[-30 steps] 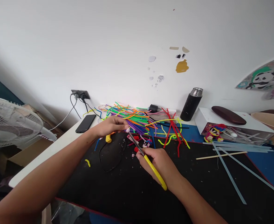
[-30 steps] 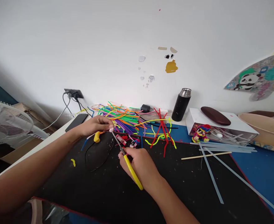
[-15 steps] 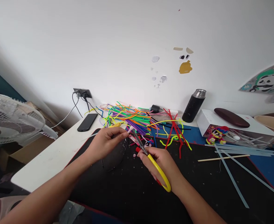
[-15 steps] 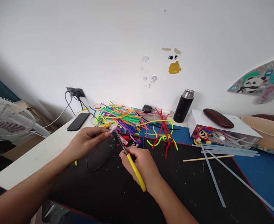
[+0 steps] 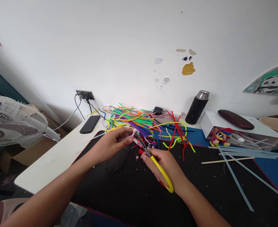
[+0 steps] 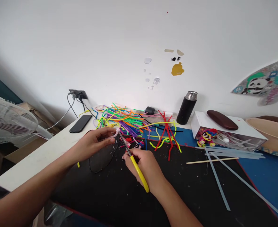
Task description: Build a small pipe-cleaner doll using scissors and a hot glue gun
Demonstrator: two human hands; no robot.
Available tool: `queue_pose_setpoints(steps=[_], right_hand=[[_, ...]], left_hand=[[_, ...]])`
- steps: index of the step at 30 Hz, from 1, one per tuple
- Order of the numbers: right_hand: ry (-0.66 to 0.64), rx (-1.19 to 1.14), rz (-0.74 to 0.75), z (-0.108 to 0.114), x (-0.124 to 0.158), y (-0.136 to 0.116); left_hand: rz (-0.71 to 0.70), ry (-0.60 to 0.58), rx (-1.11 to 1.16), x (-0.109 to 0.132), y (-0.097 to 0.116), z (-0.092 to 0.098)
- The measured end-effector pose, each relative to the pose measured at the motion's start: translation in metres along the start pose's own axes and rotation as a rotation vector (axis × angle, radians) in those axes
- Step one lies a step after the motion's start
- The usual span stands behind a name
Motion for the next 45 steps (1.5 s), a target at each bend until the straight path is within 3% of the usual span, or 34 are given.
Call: queue_pose_setpoints(steps=[8,12,21,28,30,33,36,39,45], right_hand=[[-0.036,0.046,0.038,-0.001,0.003,-0.013],[-0.125,-0.014,0.022,-0.011,0.005,-0.008],[-0.345,-0.344,-0.032,-0.030,0.013,-0.011],[-0.389,-0.434,-0.080,-0.027,0.014,-0.013],[-0.416,-0.425,-0.062,-0.027,0.016,-0.012],[-0.473,-0.397,-0.051,-0.032,0.020,-0.012],[-0.445,-0.450,-0.048,-0.030,0.020,-0.013],[-0.329,-0.522,-0.028,-0.017,0.012,-0.012],[0.027,-0.441,-0.032,0.016,-0.007,0.002]], left_hand=[[0.095,-0.148,0.215,-0.022,-0.001,-0.005],[0.105,-0.203,0.268,-0.024,-0.005,-0.006],[0.096,-0.166,0.303,-0.023,-0.002,0.004],[0.186,-0.110,0.335,-0.030,-0.003,0.001],[0.177,-0.015,0.402,-0.037,-0.004,0.017],[0.077,0.229,0.517,-0.044,-0.008,0.065],[0.080,0.252,0.461,-0.041,-0.020,0.087],[0.123,0.185,0.418,-0.032,-0.032,0.075],[0.113,-0.055,0.403,-0.028,-0.023,-0.004]])
Point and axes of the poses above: each hand's wrist, its own x-axis away from the middle knuckle, its own z-axis out of the back of the hand, y = z × x, the point moved 10 cm from there along -x, towards the middle knuckle, and after that the axes turned 14 degrees about x, right-handed, at the moved point
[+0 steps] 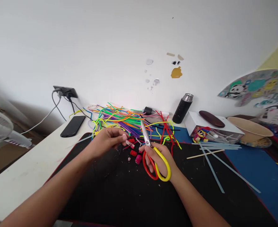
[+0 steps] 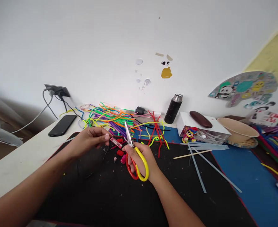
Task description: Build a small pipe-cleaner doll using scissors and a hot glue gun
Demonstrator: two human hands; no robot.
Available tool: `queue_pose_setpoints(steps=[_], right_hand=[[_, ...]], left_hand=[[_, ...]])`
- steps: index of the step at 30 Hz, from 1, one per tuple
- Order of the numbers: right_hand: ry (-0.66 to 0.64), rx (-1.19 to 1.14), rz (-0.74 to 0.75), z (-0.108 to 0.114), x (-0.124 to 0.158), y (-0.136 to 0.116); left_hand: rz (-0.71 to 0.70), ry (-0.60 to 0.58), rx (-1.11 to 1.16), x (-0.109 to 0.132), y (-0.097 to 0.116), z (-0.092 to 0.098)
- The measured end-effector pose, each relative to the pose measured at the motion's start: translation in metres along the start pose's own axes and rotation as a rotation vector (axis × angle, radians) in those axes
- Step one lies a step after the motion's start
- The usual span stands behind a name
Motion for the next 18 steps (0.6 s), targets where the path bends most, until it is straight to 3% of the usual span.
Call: queue_pose_setpoints(steps=[3,7,12,15,18], right_hand=[[0.135,0.060,0.022,0.010,0.001,-0.009],[0.190,0.182,0.001,0.017,0.013,-0.018],[0.137,0.456,-0.184,0.036,0.041,0.022],[0.170,0.574,-0.290,0.060,0.062,0.049],[0.174,0.685,-0.365,0.081,0.078,0.059]], left_hand=[[-0.035,-0.029,0.071,-0.004,-0.002,-0.018],[-0.037,0.022,0.180,-0.007,-0.013,-0.019],[-0.033,0.031,0.197,-0.002,-0.024,-0.021],[-0.032,0.040,0.202,0.001,-0.028,-0.021],[-0.026,0.042,0.196,0.002,-0.030,-0.023]])
Point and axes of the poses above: each hand's wrist, its own x-axis away from the middle knuckle, its own z-axis out of the back of the hand, y = z × x, the point moved 10 cm from there along -x, towards the middle knuckle, and after that the axes turned 14 degrees about x, right-handed, at the moved point
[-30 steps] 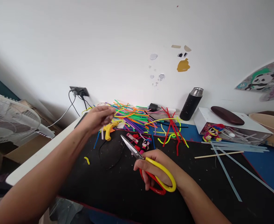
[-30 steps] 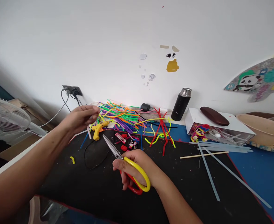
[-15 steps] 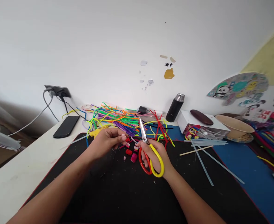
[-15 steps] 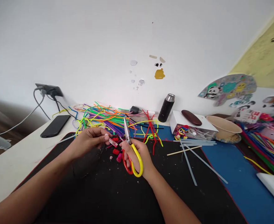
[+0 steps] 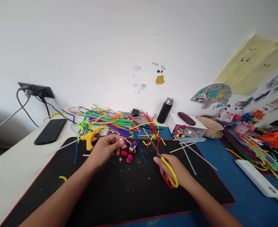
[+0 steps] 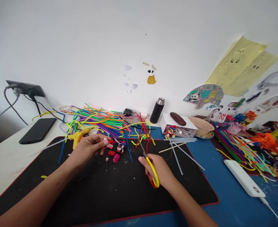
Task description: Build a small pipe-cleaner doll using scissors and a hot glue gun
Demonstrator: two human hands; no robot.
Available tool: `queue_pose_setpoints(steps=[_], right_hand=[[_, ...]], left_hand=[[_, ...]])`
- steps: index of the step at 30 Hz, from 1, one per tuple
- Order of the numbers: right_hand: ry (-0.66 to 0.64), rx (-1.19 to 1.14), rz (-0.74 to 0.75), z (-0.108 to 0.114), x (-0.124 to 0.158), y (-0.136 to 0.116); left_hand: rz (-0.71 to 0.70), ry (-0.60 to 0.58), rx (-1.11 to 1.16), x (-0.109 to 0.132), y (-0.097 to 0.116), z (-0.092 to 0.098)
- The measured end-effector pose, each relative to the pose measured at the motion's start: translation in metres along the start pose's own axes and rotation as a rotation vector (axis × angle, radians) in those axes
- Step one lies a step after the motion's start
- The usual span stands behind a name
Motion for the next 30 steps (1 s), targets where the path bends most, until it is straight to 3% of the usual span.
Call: queue_pose_setpoints(steps=[3,9,16,19,22,30], right_hand=[[-0.013,0.152,-0.030,0.016,0.005,0.005],[0.044,0.662,-0.067,0.043,0.006,-0.008],[0.019,0.798,-0.030,0.045,0.013,-0.028],[0.063,0.732,0.054,0.048,0.020,-0.052],[0.116,0.486,0.147,0.046,0.021,-0.077],[0.046,-0.007,0.225,0.008,-0.008,-0.114]], left_hand=[[0.010,-0.014,0.003,0.001,0.000,-0.004],[0.012,-0.064,-0.026,0.004,-0.001,-0.013],[-0.011,-0.142,-0.068,0.007,-0.008,-0.021],[-0.030,-0.159,-0.114,0.010,-0.007,-0.024],[-0.063,-0.172,-0.170,0.013,-0.003,-0.027],[-0.096,-0.231,-0.281,0.018,-0.001,-0.037]])
Point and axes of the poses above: each hand's wrist, its own x-axis away from the middle knuckle, its own z-axis out of the back of the hand, y = z × x, the point moved 10 cm from there along -x, towards the middle knuckle, and after that the axes turned 14 degrees about x, right-handed, at the moved point
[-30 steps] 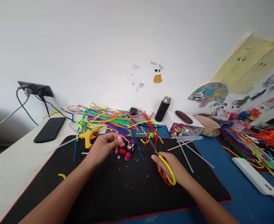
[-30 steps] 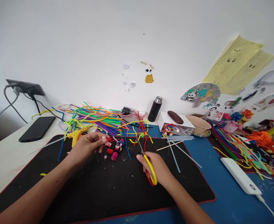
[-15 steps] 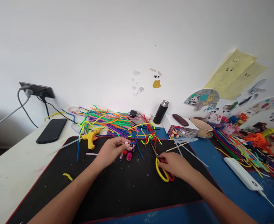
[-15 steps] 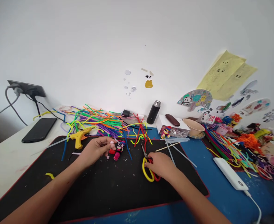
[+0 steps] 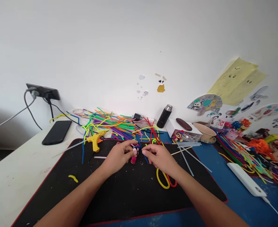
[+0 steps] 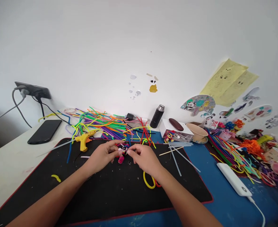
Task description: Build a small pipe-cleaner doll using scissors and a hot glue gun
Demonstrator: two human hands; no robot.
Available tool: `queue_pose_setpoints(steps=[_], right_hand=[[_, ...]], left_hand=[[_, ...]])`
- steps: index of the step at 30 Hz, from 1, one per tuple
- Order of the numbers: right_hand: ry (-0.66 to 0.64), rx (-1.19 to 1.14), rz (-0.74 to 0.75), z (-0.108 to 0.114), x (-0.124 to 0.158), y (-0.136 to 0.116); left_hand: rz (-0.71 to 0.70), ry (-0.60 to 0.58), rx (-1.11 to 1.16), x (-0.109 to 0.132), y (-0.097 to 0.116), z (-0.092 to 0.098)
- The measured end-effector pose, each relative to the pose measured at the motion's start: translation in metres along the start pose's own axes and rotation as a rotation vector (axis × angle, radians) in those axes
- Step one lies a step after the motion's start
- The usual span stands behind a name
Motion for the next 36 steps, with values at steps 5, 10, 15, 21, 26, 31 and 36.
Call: queue_pose_setpoints(steps=[5,10,15,21,26,31,36], right_hand=[[-0.036,-0.047,0.019,-0.019,-0.008,-0.013],[-0.005,-0.018,0.036,-0.021,-0.009,-0.020],[0.064,-0.018,0.042,-0.011,-0.011,-0.022],[0.075,0.031,0.070,-0.007,-0.010,-0.022],[0.089,-0.012,0.082,-0.008,-0.011,-0.025],[0.100,-0.103,0.046,-0.006,-0.009,-0.013],[0.235,0.175,0.019,0.019,0.012,0.017]], left_hand=[[-0.058,-0.058,-0.107,0.002,-0.005,-0.009],[-0.086,-0.067,-0.184,0.003,-0.004,-0.012],[-0.037,-0.052,-0.121,0.002,0.002,-0.005],[0.008,-0.090,-0.176,0.001,-0.001,-0.003],[0.064,-0.116,-0.073,0.000,-0.009,-0.007],[0.100,-0.113,0.083,-0.002,-0.013,-0.004],[0.093,-0.074,0.194,-0.004,-0.013,0.001]])
Point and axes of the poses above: each hand's wrist, its own x-axis away from the middle knuckle, its own z-axis out of the back of the hand, y = z × x, the point moved 10 cm from there along -x, towards the middle knuckle, and after that the axes turned 14 degrees about x, right-handed, at the moved point
